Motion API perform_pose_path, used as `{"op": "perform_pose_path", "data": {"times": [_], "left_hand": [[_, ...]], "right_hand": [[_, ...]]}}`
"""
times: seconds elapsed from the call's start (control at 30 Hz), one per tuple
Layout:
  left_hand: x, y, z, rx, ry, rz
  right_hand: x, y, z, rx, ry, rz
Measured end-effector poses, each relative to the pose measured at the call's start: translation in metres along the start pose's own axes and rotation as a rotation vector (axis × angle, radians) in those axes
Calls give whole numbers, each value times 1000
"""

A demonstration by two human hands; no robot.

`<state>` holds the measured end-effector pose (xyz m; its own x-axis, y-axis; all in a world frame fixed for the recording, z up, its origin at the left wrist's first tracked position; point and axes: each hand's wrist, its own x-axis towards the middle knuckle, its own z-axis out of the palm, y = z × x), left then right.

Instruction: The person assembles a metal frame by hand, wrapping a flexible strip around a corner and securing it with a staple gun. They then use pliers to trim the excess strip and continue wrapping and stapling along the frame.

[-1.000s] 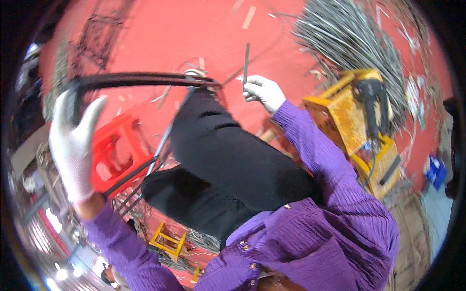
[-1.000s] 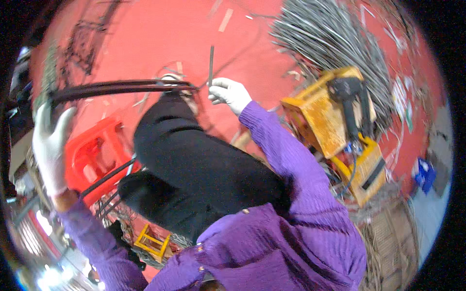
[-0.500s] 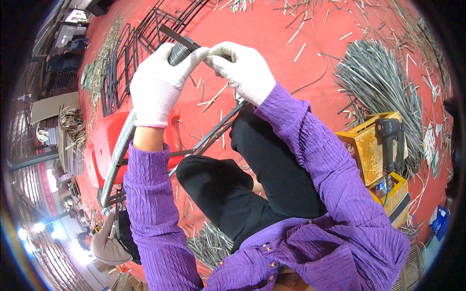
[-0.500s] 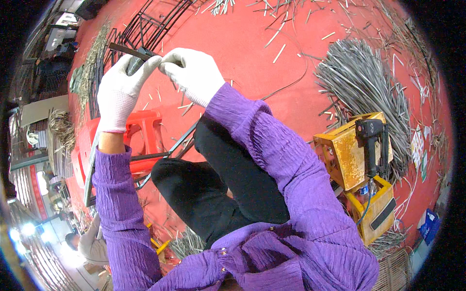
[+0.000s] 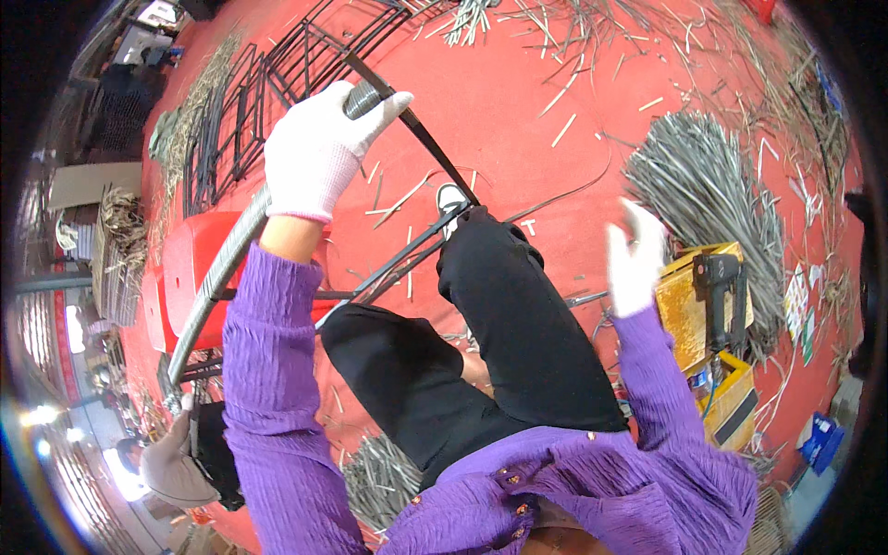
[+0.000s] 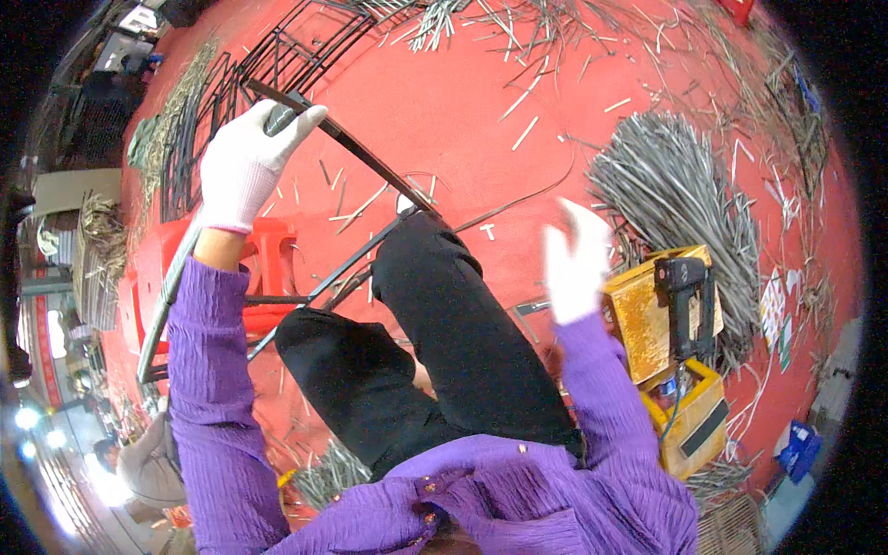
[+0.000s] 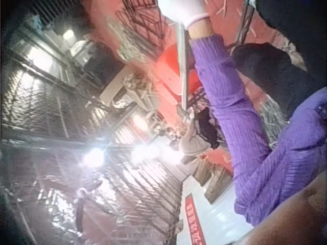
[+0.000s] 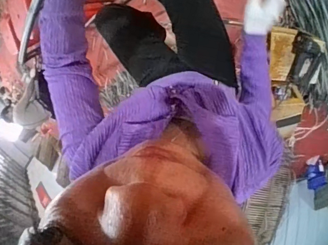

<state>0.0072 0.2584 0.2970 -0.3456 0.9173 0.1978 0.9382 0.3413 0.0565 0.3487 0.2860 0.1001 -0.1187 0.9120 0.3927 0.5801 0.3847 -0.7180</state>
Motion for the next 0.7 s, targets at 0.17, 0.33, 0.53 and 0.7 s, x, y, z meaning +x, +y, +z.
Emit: {"op": "perform_pose_path", "data": {"times": [0.17, 0.33, 0.53, 0.7], "left_hand": [[2, -2, 0, 32, 12, 110], [1, 0, 0, 46, 144, 173], [4, -2, 4, -229, 286, 363], [5, -3, 5, -396, 220, 327]], "right_hand": [[-67, 140, -126, -863, 108, 219], [-66, 182, -155, -847, -214, 616], [-27, 154, -168, -638, -291, 633], [-22, 51, -132, 234, -343, 698]]}}
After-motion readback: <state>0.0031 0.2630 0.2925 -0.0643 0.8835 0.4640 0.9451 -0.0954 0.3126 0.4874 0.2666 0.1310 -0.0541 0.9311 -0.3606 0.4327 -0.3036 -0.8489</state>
